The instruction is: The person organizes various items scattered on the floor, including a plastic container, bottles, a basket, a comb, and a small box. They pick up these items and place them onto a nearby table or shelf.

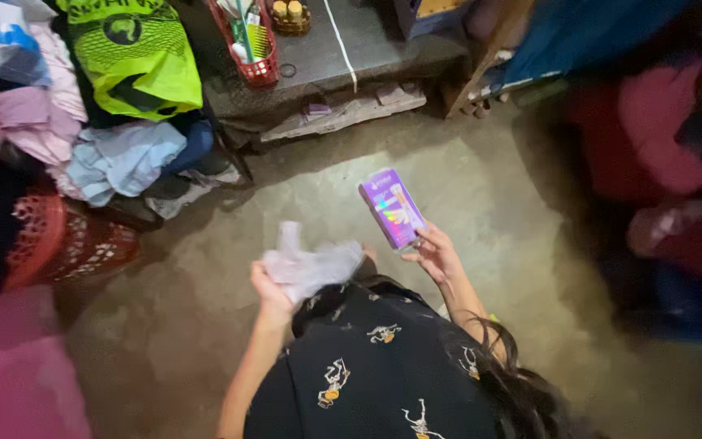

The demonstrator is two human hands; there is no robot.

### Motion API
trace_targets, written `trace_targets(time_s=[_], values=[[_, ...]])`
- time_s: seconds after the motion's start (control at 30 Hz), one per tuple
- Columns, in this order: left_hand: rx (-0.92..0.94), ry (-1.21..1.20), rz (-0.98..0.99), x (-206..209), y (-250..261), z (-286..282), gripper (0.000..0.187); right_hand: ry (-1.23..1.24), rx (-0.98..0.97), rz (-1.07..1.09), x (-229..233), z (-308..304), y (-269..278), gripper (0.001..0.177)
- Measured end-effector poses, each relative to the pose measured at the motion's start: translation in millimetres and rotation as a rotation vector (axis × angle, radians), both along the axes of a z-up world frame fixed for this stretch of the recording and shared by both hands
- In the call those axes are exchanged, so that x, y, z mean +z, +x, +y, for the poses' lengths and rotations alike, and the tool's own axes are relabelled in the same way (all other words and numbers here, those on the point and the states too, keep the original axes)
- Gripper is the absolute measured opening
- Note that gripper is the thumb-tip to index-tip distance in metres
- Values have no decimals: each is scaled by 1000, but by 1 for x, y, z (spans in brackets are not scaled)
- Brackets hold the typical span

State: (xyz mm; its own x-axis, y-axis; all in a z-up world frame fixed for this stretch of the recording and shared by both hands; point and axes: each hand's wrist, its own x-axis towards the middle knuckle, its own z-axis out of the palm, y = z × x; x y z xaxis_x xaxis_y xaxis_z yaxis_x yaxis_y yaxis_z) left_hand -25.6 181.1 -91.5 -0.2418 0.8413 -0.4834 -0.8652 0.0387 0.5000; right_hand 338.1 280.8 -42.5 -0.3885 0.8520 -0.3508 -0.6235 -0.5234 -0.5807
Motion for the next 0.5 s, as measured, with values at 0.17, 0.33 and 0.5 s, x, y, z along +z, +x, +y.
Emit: trace_targets(time_s=[0.17, 0.33, 0.5], values=[[192, -12, -117, -16, -4, 116, 43, 139, 128, 99, 23, 139, -1, 56], [138, -62, -232, -84, 17, 192, 33, 29, 96, 75, 16, 242, -53, 54], [64, -153, -342, -102, -12, 307, 41, -215, 42, 250, -38, 334, -97, 42]])
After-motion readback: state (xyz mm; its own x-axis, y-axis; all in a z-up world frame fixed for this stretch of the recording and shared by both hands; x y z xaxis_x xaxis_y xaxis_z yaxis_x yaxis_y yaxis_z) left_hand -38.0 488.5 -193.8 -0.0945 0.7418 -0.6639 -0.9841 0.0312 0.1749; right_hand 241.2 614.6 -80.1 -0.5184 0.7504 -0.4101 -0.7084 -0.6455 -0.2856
